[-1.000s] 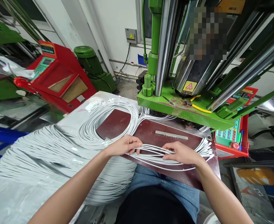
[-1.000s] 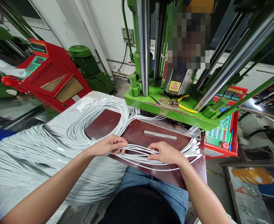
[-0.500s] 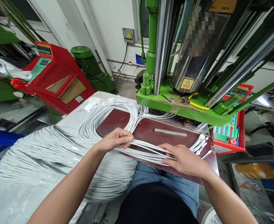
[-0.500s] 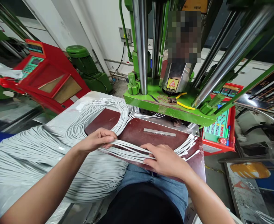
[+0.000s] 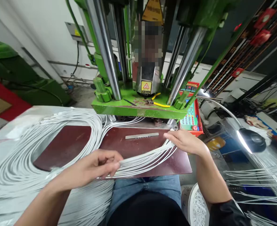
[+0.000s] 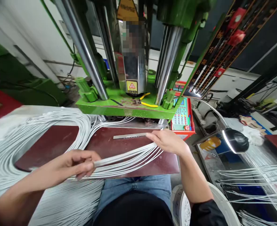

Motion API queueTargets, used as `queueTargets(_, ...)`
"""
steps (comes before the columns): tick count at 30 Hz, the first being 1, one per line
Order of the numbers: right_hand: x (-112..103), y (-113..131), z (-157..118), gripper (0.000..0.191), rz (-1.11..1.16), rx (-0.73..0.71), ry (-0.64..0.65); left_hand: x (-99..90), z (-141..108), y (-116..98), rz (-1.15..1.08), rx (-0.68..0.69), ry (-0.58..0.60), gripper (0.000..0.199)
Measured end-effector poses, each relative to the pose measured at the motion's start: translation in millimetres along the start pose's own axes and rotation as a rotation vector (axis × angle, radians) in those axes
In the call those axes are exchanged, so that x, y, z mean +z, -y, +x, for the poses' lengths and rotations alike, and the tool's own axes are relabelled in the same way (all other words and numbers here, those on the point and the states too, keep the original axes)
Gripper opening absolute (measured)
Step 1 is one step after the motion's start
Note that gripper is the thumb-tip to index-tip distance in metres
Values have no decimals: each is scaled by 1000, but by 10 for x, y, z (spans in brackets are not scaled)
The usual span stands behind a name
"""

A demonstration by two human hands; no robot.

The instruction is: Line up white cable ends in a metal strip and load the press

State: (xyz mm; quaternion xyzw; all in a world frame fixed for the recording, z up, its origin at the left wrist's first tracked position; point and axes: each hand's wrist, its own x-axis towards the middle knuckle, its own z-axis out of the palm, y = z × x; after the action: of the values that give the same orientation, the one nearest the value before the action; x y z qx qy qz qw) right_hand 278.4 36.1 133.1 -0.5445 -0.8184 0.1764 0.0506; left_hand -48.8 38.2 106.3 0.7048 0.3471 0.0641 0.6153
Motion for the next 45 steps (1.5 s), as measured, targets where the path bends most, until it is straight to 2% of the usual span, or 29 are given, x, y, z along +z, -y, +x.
queueTargets(2, 154, -13, 18, 52, -137, 70, -103, 177, 101, 0, -43, -51, 170, 27)
queueTargets(4, 357, 85, 37, 47, -209, 7, -66, 529, 290, 23, -213, -102, 320, 29)
queueTargets(5, 465, 165, 53, 43, -226, -76, -15, 749, 410, 43, -336, -108, 336, 33)
queueTargets(6, 565, 249, 79, 38, -235, -171, 32, 974, 537, 69, -466, -85, 278, 36)
queueTargets(7, 648, 324, 117, 34, -231, -279, 71, 1187, 660, 99, -616, -79, 153, 36)
queueTargets(8, 705, 376, 167, 30, -202, -374, 81, 1368, 771, 129, -753, -100, -38, 36)
queueTargets(10, 728, 370, 297, 27, -66, -454, 9, 1601, 928, 181, -898, -119, -169, 35)
queueTargets(11, 700, 311, 371, 27, 39, -431, -54, 1650, 972, 198, -934, -119, -199, 34)
queueTargets(13, 606, 118, 518, 34, 298, -318, -125, 1648, 1009, 210, -957, -102, -182, 33)
queueTargets(14, 563, 12, 582, 41, 445, -276, -83, 1619, 1016, 206, -959, -95, -166, 33)
queueTargets(15, 534, -84, 636, 50, 599, -257, 8, 1585, 1023, 197, -964, -91, -156, 33)
queueTargets(17, 532, -209, 706, 67, 864, -285, 306, 1517, 1059, 173, -982, -83, -176, 32)
queueTargets(19, 586, -238, 729, 75, 1007, -345, 583, 1462, 1128, 152, -1007, -65, -224, 31)
queueTargets(20, 621, -226, 728, 75, 1036, -354, 640, 1438, 1169, 146, -1018, -52, -247, 31)
queueTargets(21, 652, -206, 723, 74, 1052, -345, 624, 1413, 1211, 143, -1026, -39, -265, 30)
queueTargets(24, 698, -146, 705, 70, 1047, -292, 435, 1342, 1306, 158, -1034, -4, -313, 33)
queueTargets(25, 699, -134, 705, 69, 1024, -292, 436, 1321, 1324, 170, -1032, 11, -330, 33)
queueTargets(27, 699, -124, 719, 69, 981, -300, 518, 1290, 1337, 197, -1029, 33, -354, 33)
queueTargets(28, 705, -128, 735, 70, 974, -282, 507, 1279, 1335, 211, -1027, 38, -359, 32)
queueTargets(29, 718, -137, 755, 70, 956, -251, 425, 1271, 1328, 226, -1021, 37, -359, 31)
queueTargets(31, 775, -172, 809, 63, 803, -177, 104, 1258, 1308, 251, -1003, 24, -360, 31)
queueTargets(33, 872, -214, 873, 48, 495, -131, -169, 1244, 1286, 270, -981, 20, -375, 31)
queueTargets(34, 931, -230, 905, 42, 339, -130, -222, 1237, 1277, 278, -968, 21, -384, 29)
queueTargets(37, 1107, -235, 986, 36, 54, -156, -193, 1209, 1251, 292, -931, 41, -410, 25)
queueTargets(40, 1192, -187, 1018, 23, -62, -192, -175, 1180, 1225, 298, -933, 42, -424, 23)
queueTargets(43, 1147, -150, 981, 22, -50, -189, -175, 1159, 1203, 300, -962, 25, -439, 22)
queueTargets(45, 1077, -151, 931, 23, 69, -132, -167, 1152, 1200, 307, -961, 33, -450, 21)
